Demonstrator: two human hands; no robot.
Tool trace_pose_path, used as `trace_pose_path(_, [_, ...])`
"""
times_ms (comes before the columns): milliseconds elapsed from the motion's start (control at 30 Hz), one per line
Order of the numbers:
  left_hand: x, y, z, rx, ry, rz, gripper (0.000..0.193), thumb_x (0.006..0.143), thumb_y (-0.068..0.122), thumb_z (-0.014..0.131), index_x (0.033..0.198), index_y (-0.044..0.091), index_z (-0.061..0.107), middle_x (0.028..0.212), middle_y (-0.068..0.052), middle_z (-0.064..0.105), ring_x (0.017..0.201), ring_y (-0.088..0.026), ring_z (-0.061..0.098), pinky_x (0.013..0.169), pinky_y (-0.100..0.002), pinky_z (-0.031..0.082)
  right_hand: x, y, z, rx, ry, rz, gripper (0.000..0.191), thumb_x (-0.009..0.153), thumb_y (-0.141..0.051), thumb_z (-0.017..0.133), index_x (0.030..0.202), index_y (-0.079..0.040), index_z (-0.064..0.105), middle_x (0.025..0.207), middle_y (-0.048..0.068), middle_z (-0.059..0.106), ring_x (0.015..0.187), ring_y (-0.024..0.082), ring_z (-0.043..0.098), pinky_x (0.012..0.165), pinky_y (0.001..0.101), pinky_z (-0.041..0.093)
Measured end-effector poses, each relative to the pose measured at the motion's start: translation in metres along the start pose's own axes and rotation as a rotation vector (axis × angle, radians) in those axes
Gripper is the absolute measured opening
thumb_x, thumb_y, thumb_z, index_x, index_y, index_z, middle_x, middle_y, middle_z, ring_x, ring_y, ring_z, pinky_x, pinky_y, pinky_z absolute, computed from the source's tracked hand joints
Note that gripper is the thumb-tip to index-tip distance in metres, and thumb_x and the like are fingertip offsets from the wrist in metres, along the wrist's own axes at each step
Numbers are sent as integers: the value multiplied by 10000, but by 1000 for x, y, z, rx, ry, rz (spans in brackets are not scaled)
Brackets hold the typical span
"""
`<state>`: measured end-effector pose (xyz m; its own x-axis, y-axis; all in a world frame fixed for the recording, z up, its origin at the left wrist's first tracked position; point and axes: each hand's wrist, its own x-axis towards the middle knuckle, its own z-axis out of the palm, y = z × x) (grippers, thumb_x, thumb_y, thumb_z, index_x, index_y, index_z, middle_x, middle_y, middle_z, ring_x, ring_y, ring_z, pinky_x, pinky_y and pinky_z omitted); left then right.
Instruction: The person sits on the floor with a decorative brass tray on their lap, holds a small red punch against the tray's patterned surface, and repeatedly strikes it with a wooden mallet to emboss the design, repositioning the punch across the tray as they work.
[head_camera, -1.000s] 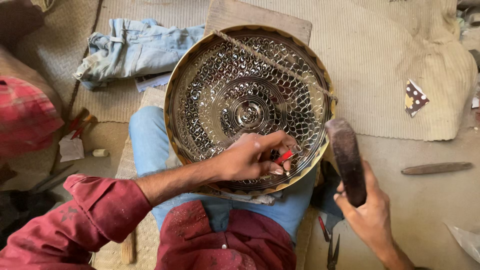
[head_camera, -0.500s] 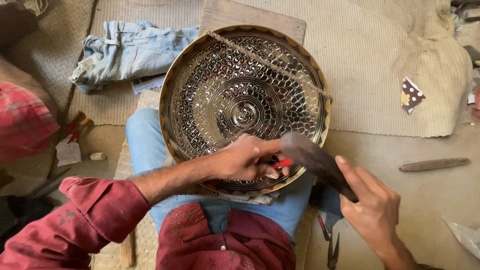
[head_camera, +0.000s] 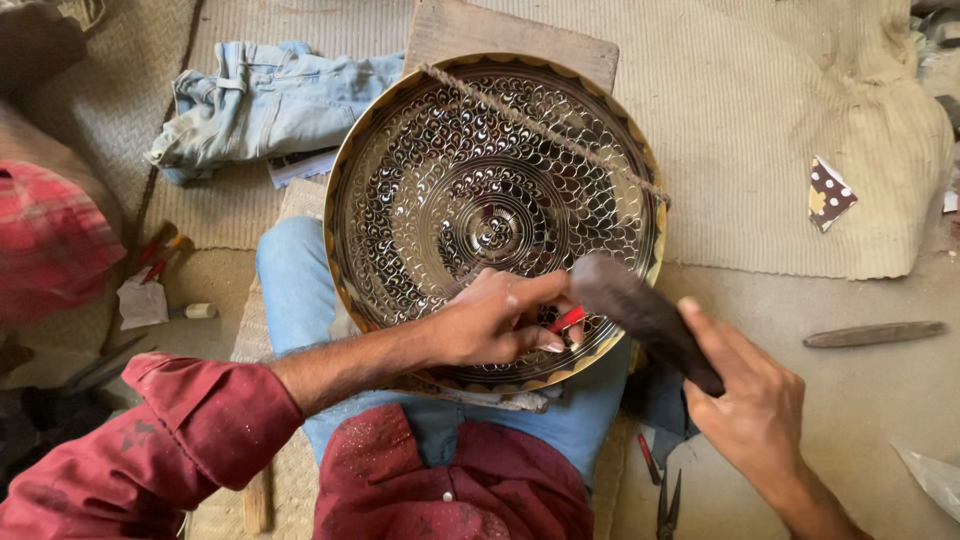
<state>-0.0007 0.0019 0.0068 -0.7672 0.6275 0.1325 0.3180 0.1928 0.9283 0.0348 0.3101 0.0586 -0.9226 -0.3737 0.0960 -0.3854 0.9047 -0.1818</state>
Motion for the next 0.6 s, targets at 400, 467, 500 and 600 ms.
trace_pose_path(400, [0, 2, 2, -16, 57, 86, 415, 916, 181, 799, 1239, 72, 562, 1114, -44, 804, 1018, -232, 792, 801, -358, 619, 2, 3, -4, -53, -35, 4, 898, 684, 53, 798, 1472, -233, 478, 920, 93, 668, 758, 260, 634, 694, 390, 513])
trace_pose_path(467, [-1, 3, 1, -46, 95, 148, 469, 909, 142, 779, 1302, 57, 536, 1111, -64, 781, 1076, -258, 766, 856, -370, 616, 2, 3, -4, 530, -7, 172, 885, 693, 35, 742, 1493, -194, 437, 905, 47, 638, 747, 222, 602, 691, 340, 514])
trace_pose_path(500, [-2, 4, 1, -69, 117, 172, 498, 905, 123, 768, 1333, 49, 524, 1110, -75, 770, 1105, -270, 753, 884, -377, 614, 2, 2, -5, 821, -8, 257, 880, 698, 28, 714, 1503, -172, 419, 898, 26, 622, 742, 205, 585, 689, 316, 513])
trace_pose_path(600, [-2, 4, 0, -77, 61, 110, 447, 904, 130, 776, 1291, 84, 558, 1106, -45, 798, 1041, -243, 781, 853, -362, 624, 3, 3, -7, -45, -104, 37, 885, 672, 54, 793, 1460, -225, 503, 882, 82, 665, 735, 253, 622, 679, 385, 503])
